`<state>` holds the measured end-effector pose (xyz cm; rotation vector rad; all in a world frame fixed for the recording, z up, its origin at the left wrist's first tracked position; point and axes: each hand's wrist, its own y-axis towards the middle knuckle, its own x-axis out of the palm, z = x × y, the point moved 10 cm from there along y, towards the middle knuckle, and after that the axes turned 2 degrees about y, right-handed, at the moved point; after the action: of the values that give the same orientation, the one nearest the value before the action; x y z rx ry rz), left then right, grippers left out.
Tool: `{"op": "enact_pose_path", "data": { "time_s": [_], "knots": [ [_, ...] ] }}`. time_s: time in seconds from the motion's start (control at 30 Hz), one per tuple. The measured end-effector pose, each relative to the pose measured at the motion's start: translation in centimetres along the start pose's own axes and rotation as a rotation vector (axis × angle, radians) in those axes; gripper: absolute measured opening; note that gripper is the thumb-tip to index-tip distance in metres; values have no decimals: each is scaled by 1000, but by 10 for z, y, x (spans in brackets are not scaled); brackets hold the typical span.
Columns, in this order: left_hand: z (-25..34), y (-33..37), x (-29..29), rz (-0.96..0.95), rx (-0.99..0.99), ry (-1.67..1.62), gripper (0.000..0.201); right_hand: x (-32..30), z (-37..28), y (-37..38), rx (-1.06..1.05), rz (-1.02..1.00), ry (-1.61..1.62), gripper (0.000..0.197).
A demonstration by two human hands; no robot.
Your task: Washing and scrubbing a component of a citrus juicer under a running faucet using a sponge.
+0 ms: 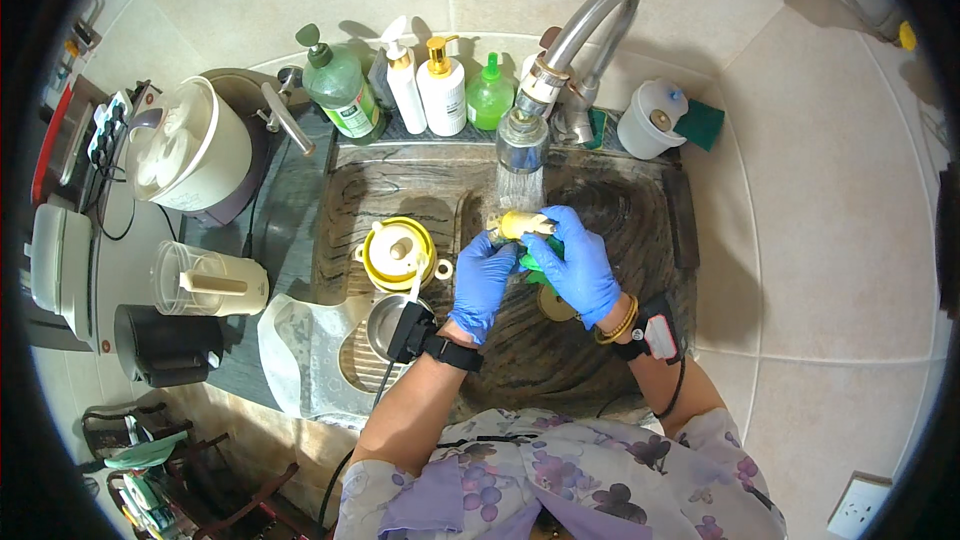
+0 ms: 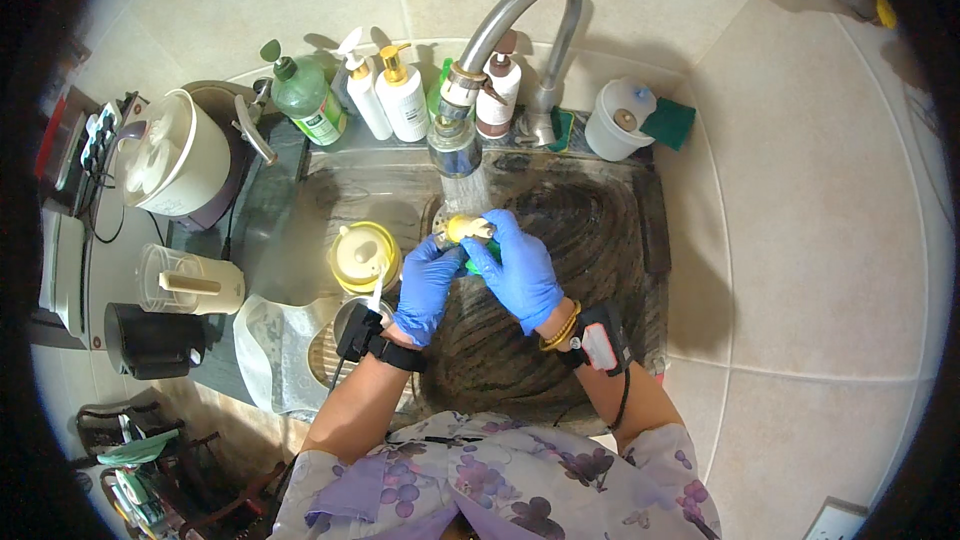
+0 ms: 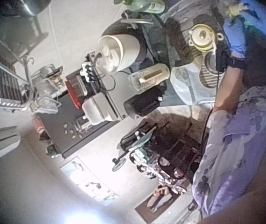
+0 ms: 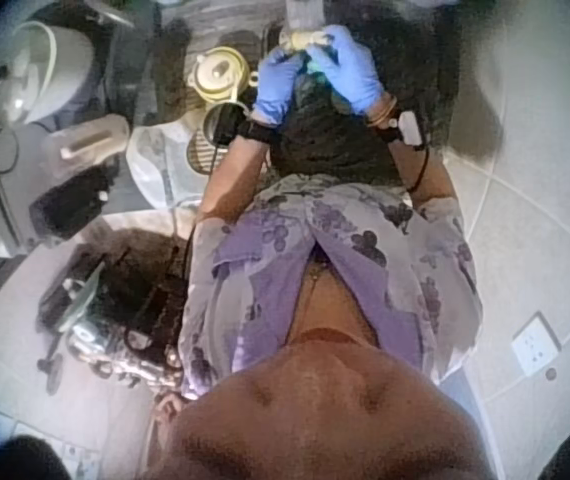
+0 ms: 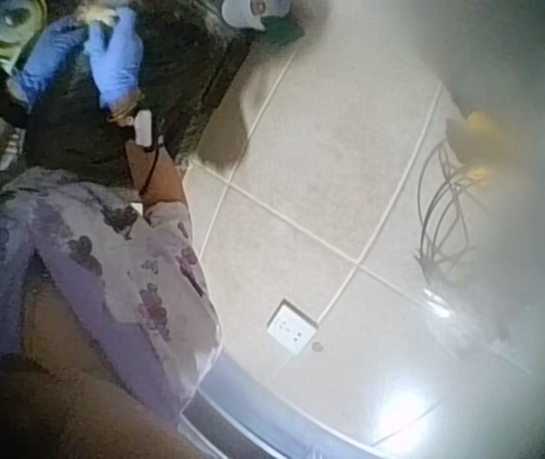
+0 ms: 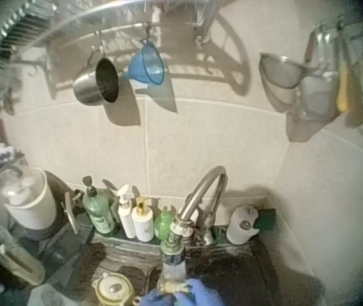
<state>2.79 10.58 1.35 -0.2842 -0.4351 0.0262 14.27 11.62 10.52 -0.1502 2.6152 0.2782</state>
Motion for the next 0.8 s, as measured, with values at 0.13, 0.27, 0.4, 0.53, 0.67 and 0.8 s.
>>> {"op": "enact_pose_path", "data": {
  "time_s": [0.13,0.27,0.4,0.53,0.67,0.8],
  "knots": [
    [6,-3,6,-39,10,14,22,-9,-7,2,-45,57,-44,31],
    [4,-1,5,-48,-7,-21,21,-9,-9,3,-37,48,-61,31],
    [5,2,1,11,-13,36,17,-9,-8,4,-20,53,-28,31],
    [1,2,-1,-28,-69,152,15,-16,-11,9,-45,104,-47,31],
    [-2,-2,-4,-10,-105,88,14,-23,-5,15,-23,148,1,31],
    [6,-1,-11,77,6,152,16,-22,-4,17,-29,146,39,31]
  ]
}}
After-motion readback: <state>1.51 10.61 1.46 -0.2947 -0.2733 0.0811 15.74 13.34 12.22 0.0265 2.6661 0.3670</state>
